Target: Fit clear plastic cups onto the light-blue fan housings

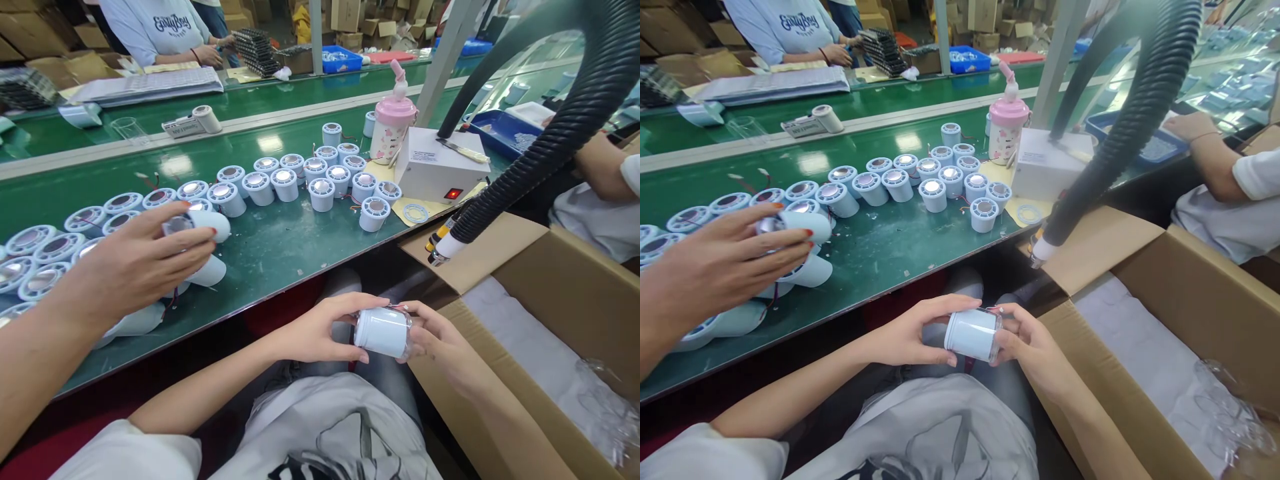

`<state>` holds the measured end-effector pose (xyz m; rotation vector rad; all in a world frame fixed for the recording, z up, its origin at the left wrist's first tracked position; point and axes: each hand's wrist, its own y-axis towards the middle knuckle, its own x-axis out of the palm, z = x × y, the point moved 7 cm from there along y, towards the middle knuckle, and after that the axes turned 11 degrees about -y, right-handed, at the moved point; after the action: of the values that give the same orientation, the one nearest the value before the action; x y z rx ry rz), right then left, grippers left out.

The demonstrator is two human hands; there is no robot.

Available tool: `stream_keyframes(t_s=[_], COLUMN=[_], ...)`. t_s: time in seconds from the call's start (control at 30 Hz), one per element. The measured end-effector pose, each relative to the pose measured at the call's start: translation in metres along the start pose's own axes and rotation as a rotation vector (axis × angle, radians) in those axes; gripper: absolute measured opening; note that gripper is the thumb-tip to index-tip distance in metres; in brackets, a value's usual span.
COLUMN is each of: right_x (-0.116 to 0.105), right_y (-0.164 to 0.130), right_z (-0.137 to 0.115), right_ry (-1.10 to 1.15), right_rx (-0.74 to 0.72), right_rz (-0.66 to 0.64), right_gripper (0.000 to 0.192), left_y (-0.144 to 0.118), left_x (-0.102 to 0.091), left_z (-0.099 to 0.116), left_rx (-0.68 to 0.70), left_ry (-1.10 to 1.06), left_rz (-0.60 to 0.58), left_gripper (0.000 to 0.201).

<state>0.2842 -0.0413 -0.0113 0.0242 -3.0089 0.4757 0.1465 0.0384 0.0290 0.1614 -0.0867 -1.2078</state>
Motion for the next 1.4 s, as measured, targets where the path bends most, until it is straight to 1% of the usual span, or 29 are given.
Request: stream_keyframes(t_s=[0.13, 0.27, 0.43, 0.53, 0.63, 0.8, 0.87, 0.9, 0.93, 0.97, 1.0, 1.03, 1.07, 1.1, 1.13, 1.17, 1.2, 1.23, 1.33, 1.4], right_x=[0.001, 0.007, 0.015, 0.022, 0.027, 0.031, 0.028, 0.024, 0.017, 0.008, -0.001, -0.006, -0.007, -0.003, 0.002, 0.007, 0.009, 0.008, 0.003, 0.003], right_y=[0.002, 0.004, 0.005, 0.005, 0.005, 0.002, 0.002, 0.003, 0.004, 0.005, 0.003, -0.001, -0.007, -0.014, -0.02, -0.023, -0.024, -0.022, -0.015, -0.013], right_z=[0.009, 0.014, 0.019, 0.025, 0.028, 0.031, 0.033, 0.034, 0.033, 0.028, 0.02, 0.008, -0.004, -0.013, -0.019, -0.021, -0.021, -0.02, -0.01, -0.006], right_ry=[0.013, 0.046, 0.132, 0.185, 0.216, 0.2, 0.14, 0.086, 0.01, -0.088, -0.209, -0.346, -0.489, -0.623, -0.729, -0.793, -0.803, -0.754, -0.387, -0.194], right_rx=[0.077, 0.124, 0.204, 0.294, 0.36, 0.409, 0.367, 0.317, 0.238, 0.121, -0.032, -0.211, -0.399, -0.571, -0.693, -0.754, -0.75, -0.692, -0.42, -0.319], right_rz=[0.008, -0.03, -0.039, -0.095, -0.14, -0.209, -0.196, -0.155, -0.081, 0.02, 0.127, 0.215, 0.268, 0.276, 0.243, 0.196, 0.152, 0.117, 0.038, 0.009], right_gripper=[0.045, 0.047, 0.058, 0.065, 0.067, 0.073, 0.072, 0.067, 0.059, 0.046, 0.034, 0.029, 0.036, 0.047, 0.054, 0.058, 0.059, 0.059, 0.054, 0.047], left_y=[-0.002, -0.002, -0.002, -0.002, -0.002, -0.003, -0.003, -0.004, -0.004, -0.005, -0.005, -0.005, -0.005, -0.005, -0.005, -0.005, -0.004, -0.004, -0.002, -0.002], left_x=[0.001, 0.001, 0.001, 0.0, 0.0, 0.001, 0.001, 0.0, -0.001, -0.001, -0.001, -0.001, -0.001, 0.0, 0.0, 0.001, 0.001, 0.001, 0.001, 0.002], left_z=[-0.002, -0.002, -0.001, -0.002, -0.002, -0.006, -0.007, -0.007, -0.007, -0.008, -0.008, -0.009, -0.01, -0.012, -0.013, -0.014, -0.014, -0.012, -0.002, 0.0], left_rx=[-0.028, -0.037, -0.01, 0.025, 0.049, -0.018, -0.061, -0.084, -0.108, -0.135, -0.161, -0.189, -0.217, -0.244, -0.268, -0.283, -0.283, -0.262, -0.121, -0.089], left_ry=[0.01, 0.011, -0.013, -0.036, -0.052, -0.047, -0.053, -0.057, -0.063, -0.073, -0.084, -0.099, -0.115, -0.132, -0.147, -0.159, -0.164, -0.163, -0.142, -0.161], left_rz=[0.008, 0.007, -0.008, -0.005, 0.0, 0.05, 0.087, 0.109, 0.13, 0.145, 0.153, 0.155, 0.149, 0.138, 0.121, 0.101, 0.082, 0.067, 0.027, 0.009], left_gripper=[0.072, 0.07, 0.073, 0.075, 0.076, 0.069, 0.067, 0.067, 0.068, 0.069, 0.07, 0.071, 0.072, 0.072, 0.071, 0.071, 0.07, 0.07, 0.073, 0.074])
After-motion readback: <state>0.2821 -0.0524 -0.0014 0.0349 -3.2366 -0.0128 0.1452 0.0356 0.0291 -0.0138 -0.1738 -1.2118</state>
